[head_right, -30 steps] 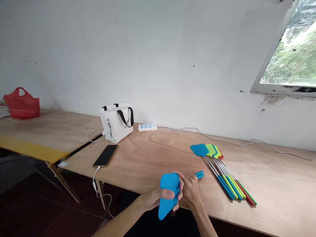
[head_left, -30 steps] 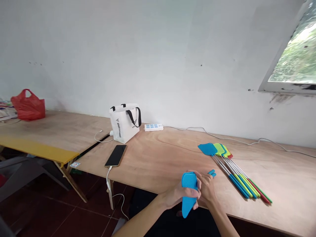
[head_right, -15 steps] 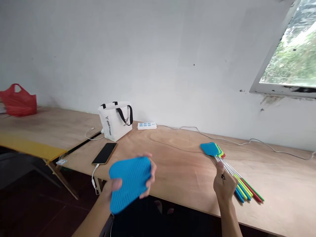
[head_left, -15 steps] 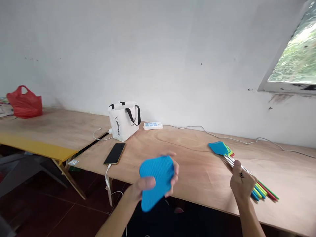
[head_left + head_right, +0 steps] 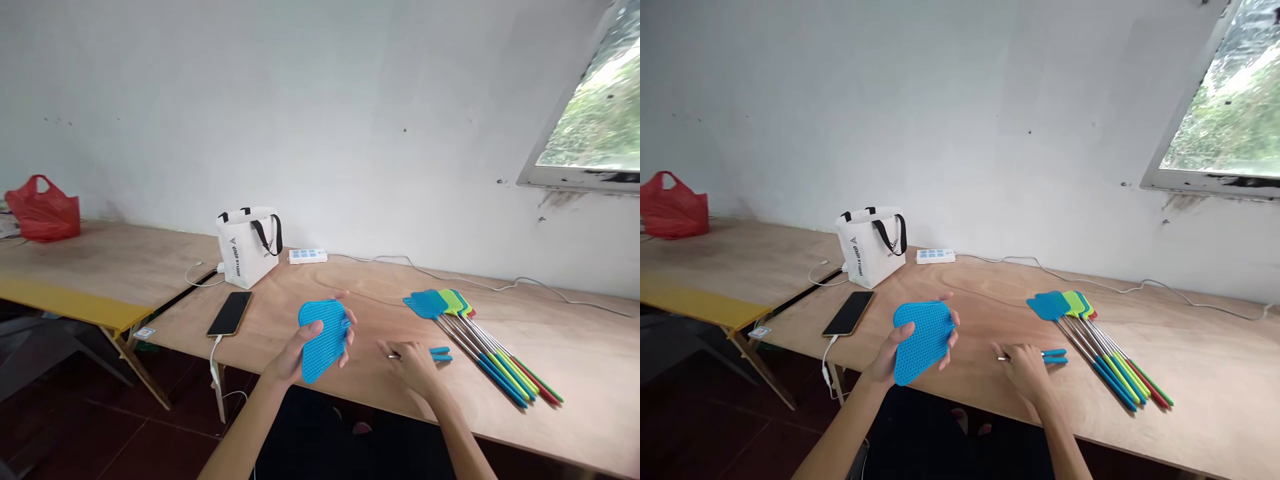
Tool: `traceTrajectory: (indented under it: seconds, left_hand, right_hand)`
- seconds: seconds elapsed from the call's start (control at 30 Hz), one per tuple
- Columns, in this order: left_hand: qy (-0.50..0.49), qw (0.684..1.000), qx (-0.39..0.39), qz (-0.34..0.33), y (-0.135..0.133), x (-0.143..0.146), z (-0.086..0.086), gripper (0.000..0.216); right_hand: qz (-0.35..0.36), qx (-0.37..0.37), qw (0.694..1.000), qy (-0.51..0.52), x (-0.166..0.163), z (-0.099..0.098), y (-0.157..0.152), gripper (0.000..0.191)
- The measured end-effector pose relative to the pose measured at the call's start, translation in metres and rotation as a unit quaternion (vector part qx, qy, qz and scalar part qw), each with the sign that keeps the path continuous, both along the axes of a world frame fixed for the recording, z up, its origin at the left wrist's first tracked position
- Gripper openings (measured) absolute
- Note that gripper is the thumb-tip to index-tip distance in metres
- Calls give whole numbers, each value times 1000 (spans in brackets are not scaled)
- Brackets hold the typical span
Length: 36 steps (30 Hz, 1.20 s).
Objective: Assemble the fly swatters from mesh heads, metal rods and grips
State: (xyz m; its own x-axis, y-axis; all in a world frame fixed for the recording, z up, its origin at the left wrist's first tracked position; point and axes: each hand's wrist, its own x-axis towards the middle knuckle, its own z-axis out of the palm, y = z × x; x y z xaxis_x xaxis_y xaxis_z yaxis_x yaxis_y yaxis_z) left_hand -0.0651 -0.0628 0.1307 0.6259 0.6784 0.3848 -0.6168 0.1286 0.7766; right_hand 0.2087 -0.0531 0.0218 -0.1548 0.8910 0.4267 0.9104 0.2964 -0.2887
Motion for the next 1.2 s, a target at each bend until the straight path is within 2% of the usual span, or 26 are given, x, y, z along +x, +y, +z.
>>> traceTrajectory:
  seconds: [0.13,0.3,0.5,0.6,0.67,0.7,0.8,0.9,0.97,1.07,1.13,1.2]
  left_hand:
    - [28,999,-28,37,9,-5,-3,66]
    - [64,996,-45,52,21,-8,-11,56]
    - [105,991,-10,78,26,-9,-11,59]
    - [188,974,39,123,34,-12,-15,66]
    - [290,936,82,184,43,-16,-23,70]
    - [348,905,104,221,49,-18,-28,73]
    - [502,789,170,311,69,-28,-51,83]
    - [614,687,201,334,88,-37,-75,92]
    - [662,632,214,342,98,-43,-88,97]
    - [694,589,215,354,108,-51,-101,106]
    - [699,582,210,358,111,-54,-105,109]
    - [700,578,208,365,111,-54,-104,107]
  right_hand:
    - [-9,-74,993,-94,-15,-18,7,45]
    - [-31,-82,991,-104,-16,-20,8,41]
    - [-34,-88,991,-92,-16,-20,7,40]
    - [-31,-84,992,-87,-17,-20,5,37]
    - [-17,-75,994,-80,-19,-18,4,34]
    - [-7,-66,995,-71,-20,-16,3,35]
    - [29,-20,999,-4,-20,-6,-1,45]
    - [71,35,989,126,-16,12,-10,57]
    - [102,52,964,240,-10,24,-18,60]
    - [124,65,896,421,-2,42,-33,60]
    - [122,52,852,506,1,52,-41,59]
    - [110,33,823,556,1,59,-45,58]
